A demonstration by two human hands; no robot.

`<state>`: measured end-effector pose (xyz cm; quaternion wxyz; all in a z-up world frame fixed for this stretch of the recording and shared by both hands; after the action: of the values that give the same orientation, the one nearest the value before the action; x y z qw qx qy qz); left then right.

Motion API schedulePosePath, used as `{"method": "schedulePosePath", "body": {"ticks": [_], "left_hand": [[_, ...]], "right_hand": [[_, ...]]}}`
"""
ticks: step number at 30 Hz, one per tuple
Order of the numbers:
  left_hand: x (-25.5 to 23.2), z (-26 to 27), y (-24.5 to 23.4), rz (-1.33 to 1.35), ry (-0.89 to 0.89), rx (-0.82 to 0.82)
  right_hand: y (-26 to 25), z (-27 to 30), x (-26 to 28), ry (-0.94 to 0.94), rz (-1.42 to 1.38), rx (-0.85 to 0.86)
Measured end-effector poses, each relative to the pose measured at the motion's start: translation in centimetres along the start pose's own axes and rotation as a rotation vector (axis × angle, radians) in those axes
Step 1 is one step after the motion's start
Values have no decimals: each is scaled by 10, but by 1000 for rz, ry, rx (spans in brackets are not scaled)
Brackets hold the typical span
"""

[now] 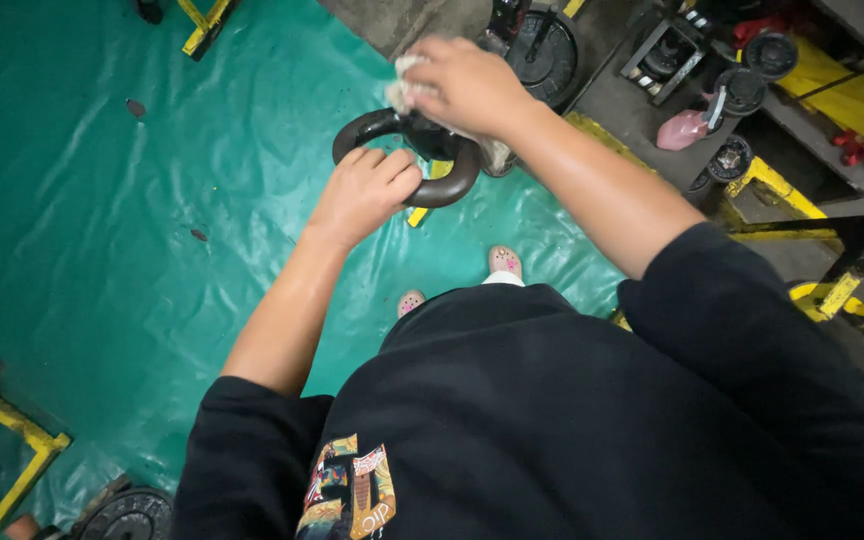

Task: Cleaning and wiping down various gym equipment including a handle, kettlebell, and weight plate.

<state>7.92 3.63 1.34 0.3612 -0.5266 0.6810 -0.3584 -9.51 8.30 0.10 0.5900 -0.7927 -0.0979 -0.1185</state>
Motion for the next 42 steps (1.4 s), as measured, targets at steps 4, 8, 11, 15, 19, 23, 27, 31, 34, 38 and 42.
{"method": "schedulePosePath", "body": {"ticks": [4,8,11,15,19,23,27,31,34,38,42], "left_hand": [[-1,-2,0,14,3,16],[-7,-2,2,-76,37,19],[-11,1,2,-94,66,17],[-17,2,3,-107,119,39],[-19,0,4,-117,109,66],[-7,-1,4,4,-12,69],[6,-3,12,107,-125,67],[8,-2,15,141,-161,99],[9,-3,19,129,-142,131],[17,-3,20,209,-218,106],[23,0,20,237,-280,72]], "right_hand": [[31,4,-60,237,-84,-39],[66,39,-127,458,-296,-220],[89,78,-145,604,-461,-322],[136,140,-173,774,-572,-420],[136,159,-176,971,-658,-483],[94,132,-169,765,-652,-670],[89,99,-180,448,-507,-602],[91,73,-176,405,-445,-567],[84,59,-161,327,-365,-505],[79,56,-135,238,-174,-296],[68,77,-105,240,-350,-339]]}}
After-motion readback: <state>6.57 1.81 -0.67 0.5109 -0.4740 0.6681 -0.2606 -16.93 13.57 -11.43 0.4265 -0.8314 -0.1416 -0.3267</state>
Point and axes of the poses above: each hand's wrist, its own z-axis away from the middle knuckle, its own y-axis out of the palm, x = y × z, the point moved 7 cm from there along -z, towards the middle knuckle, and after that the axes turned 10 degrees about -y, right-handed, at the moved point
